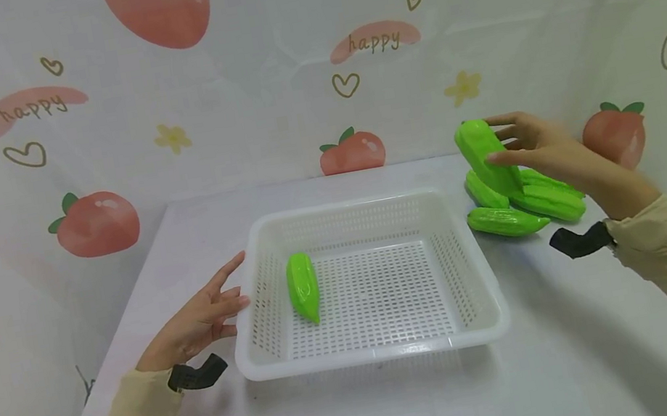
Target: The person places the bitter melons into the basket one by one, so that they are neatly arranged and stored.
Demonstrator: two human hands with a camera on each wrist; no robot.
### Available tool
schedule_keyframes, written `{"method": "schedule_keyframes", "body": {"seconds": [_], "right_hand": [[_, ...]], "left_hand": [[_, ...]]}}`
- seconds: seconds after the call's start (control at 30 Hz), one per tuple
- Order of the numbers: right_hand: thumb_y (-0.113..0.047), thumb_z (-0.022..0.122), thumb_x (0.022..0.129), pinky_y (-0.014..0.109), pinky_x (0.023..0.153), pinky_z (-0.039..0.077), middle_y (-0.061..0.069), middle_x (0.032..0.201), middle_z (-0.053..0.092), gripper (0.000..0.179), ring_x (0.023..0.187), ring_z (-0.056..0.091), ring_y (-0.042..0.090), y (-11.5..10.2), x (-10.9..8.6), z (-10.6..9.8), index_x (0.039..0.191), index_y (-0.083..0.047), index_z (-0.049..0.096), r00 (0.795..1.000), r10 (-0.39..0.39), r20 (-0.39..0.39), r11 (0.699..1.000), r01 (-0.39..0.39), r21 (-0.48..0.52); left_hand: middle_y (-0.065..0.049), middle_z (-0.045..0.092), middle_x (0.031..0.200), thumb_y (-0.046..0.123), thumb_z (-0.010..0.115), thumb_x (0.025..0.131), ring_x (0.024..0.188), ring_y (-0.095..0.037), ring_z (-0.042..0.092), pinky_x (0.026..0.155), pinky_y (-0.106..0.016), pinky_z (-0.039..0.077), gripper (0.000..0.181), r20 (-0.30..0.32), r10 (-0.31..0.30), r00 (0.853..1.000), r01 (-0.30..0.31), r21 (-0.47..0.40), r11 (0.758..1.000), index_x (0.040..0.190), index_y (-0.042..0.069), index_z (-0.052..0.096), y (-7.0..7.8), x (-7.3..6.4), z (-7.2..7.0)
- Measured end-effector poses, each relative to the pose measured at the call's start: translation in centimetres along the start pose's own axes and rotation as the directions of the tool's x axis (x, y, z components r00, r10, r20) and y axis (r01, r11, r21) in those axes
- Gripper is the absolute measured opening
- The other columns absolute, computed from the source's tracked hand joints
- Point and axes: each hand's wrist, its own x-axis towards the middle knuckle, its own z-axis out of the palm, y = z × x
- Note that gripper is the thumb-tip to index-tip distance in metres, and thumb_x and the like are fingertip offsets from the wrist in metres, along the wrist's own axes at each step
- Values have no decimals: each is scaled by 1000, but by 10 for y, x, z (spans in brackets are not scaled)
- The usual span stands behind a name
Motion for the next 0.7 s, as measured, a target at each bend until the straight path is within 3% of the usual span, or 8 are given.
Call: {"method": "schedule_keyframes", "body": {"seconds": [0.03, 0.13, 0.2, 0.43, 0.7], "right_hand": [[-31, 60, 96, 58, 106, 37, 19, 151, 34, 68, 135, 38, 39, -4, 2, 3, 152, -17, 25, 1000, -9, 10, 1000, 9, 2], [-29, 60, 96, 61, 105, 36, 18, 149, 37, 67, 135, 40, 39, -14, 10, 13, 152, -15, 26, 998, -46, 45, 999, 45, 19], [-27, 61, 95, 60, 105, 37, 20, 148, 38, 67, 134, 41, 40, -20, 14, 20, 151, -13, 26, 995, -67, 71, 997, 64, 49], [-22, 63, 94, 37, 95, 52, 20, 136, 48, 69, 121, 54, 34, -39, 28, 47, 151, -19, 24, 984, -111, 137, 986, 92, 141], [-16, 65, 93, 44, 94, 53, 20, 128, 50, 68, 112, 60, 30, -53, 43, 81, 149, -22, 27, 959, -165, 232, 960, 103, 259]], "left_hand": [[-1, 59, 131, 13, 59, 96, 102, -21, 67, 80, -36, 59, 79, 3, 4, 1000, -4, 2, 1000, 154, 41, 13, 0, 0, 0], [-1, 59, 131, 13, 59, 96, 102, -21, 67, 79, -35, 59, 79, 7, 7, 1000, -7, 8, 1000, 154, 41, 12, 0, -1, 0], [-1, 59, 131, 13, 59, 96, 102, -21, 67, 79, -34, 59, 79, 4, 6, 1000, -6, 11, 1000, 154, 41, 12, 1, -1, 0], [-2, 57, 134, 13, 60, 96, 105, -22, 66, 84, -40, 58, 80, 4, 4, 1000, -4, 1, 1000, 154, 42, 12, 1, -1, 1], [-3, 56, 135, 14, 60, 96, 105, -22, 66, 83, -40, 58, 80, 6, 4, 1000, -4, 3, 1000, 154, 42, 12, 0, -1, 0]]}}
